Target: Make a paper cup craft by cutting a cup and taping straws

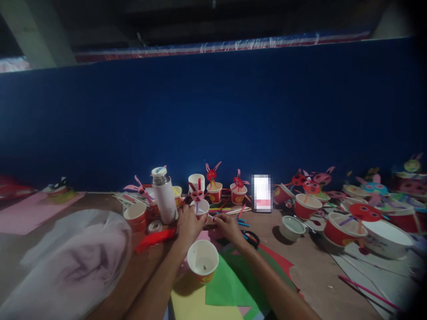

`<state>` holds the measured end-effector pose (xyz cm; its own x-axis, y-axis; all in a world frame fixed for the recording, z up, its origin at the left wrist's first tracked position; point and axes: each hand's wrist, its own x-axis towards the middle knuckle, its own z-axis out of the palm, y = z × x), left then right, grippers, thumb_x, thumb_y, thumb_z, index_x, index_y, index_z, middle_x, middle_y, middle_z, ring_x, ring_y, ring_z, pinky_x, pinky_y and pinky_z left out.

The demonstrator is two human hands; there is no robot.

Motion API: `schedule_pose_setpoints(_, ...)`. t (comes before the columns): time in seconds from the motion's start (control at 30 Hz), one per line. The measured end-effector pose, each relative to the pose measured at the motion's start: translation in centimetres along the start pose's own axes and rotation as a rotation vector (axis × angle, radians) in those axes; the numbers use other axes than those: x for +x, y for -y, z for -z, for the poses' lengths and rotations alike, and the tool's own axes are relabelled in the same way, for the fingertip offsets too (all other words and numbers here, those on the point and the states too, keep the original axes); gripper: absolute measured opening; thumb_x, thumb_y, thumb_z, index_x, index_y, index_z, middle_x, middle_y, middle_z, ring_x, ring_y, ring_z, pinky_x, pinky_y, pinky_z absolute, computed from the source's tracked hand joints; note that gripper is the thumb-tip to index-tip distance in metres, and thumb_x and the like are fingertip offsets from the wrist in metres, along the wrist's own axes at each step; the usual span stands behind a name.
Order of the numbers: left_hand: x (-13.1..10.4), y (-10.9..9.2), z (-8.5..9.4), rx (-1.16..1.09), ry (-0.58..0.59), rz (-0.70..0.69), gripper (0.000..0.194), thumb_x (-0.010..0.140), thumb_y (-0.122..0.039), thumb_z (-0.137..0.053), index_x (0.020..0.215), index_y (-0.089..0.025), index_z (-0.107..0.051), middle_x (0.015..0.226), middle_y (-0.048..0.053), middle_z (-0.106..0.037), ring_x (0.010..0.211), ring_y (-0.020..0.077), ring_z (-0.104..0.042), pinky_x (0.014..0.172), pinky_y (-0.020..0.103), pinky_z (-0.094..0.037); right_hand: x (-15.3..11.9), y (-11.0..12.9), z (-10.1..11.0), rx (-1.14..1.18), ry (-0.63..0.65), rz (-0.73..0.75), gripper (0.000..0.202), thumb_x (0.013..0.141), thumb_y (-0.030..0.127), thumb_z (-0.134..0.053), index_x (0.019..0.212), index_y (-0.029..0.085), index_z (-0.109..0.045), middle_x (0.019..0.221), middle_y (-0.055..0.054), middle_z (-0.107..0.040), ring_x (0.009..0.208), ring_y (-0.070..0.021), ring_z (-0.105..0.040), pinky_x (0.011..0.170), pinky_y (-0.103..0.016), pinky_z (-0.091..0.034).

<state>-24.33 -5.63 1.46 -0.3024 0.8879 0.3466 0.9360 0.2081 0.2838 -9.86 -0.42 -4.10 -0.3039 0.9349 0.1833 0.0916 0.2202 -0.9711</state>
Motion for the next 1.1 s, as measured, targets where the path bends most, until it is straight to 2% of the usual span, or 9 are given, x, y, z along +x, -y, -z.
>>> schedule_pose_setpoints(0.2, -0.1, 0.0, -0.1, 0.012, -0.016, -0.011, 0.047, 0.075, -0.050, -0.048, 0.103, -0.012, -0.056, 0.101, 0.013, -0.053, 0.100, 0.0260, -0.049, 0.083, 0.033, -0.035, -0.4, 0.8, 0.4, -0.258, -0.083, 0.096, 0.022, 0.077, 0.031, -0.049, 0.069, 0.015, -0.062, 0.067, -0.005, -0.063, 0.063, -0.0175, -0.054, 0.058, -0.026, -0.036)
schedule_pose_setpoints(0.37, -0.2, 0.2, 0.1, 0.017, -0.026, -0.011, 0.048, 0.074, -0.050, -0.050, 0.105, -0.013, -0.055, 0.102, 0.013, -0.053, 0.101, 0.0274, -0.048, 0.084, 0.034, -0.035, -0.4, 0.8, 0.2, -0.343, -0.097, 0.144, 0.024, 0.078, 0.030, -0.047, 0.071, 0.015, -0.064, 0.068, -0.005, -0.063, 0.062, -0.0168, -0.053, 0.059, -0.026, -0.034)
schedule_pose_setpoints(0.6, -0.4, 0.4, 0.5, 0.001, -0.051, -0.014, 0.051, 0.074, -0.047, -0.052, 0.112, -0.013, -0.050, 0.104, 0.013, -0.054, 0.103, 0.0277, -0.047, 0.085, 0.035, -0.036, -0.3, 0.7, -0.1, -0.297, -0.097, 0.157, 0.027, 0.079, 0.033, -0.047, 0.080, 0.016, -0.068, 0.077, -0.008, -0.067, 0.070, -0.0202, -0.058, 0.064, -0.029, -0.040)
schedule_pose_setpoints(0.77, -0.4, 0.6, 0.1, -0.015, -0.073, -0.031, 0.055, 0.073, -0.045, -0.053, 0.116, -0.012, -0.046, 0.109, 0.013, -0.053, 0.107, 0.0273, -0.045, 0.090, 0.035, -0.033, -0.2, 0.2, 0.1, -0.227, -0.088, 0.154, 0.028, 0.079, 0.032, -0.046, 0.088, 0.016, -0.068, 0.084, -0.008, -0.068, 0.077, -0.0214, -0.059, 0.071, -0.031, -0.043)
schedule_pose_setpoints(0.93, -0.4, 0.9, -0.4, -0.061, -0.077, -0.039, 0.059, 0.073, -0.044, -0.054, 0.120, -0.011, -0.042, 0.114, 0.015, -0.051, 0.110, 0.0279, -0.044, 0.091, 0.037, -0.033, -0.1, -0.2, 0.2, -0.168, -0.086, 0.140, 0.026, 0.078, 0.032, -0.048, 0.085, 0.015, -0.067, 0.079, -0.007, -0.068, 0.072, -0.0206, -0.060, 0.067, -0.031, -0.044)
schedule_pose_setpoints(1.1, -0.9, 1.4, 0.0, -0.176, -0.073, -0.056, 0.063, 0.071, -0.042, -0.057, 0.124, -0.015, -0.038, 0.125, 0.014, -0.045, 0.117, 0.0280, -0.040, 0.092, 0.037, -0.036, -0.1, -0.3, 0.5, -0.139, -0.161, 0.147, 0.027, 0.079, 0.034, -0.048, 0.095, 0.016, -0.061, 0.085, -0.007, -0.066, 0.077, -0.0203, -0.060, 0.068, -0.030, -0.044)
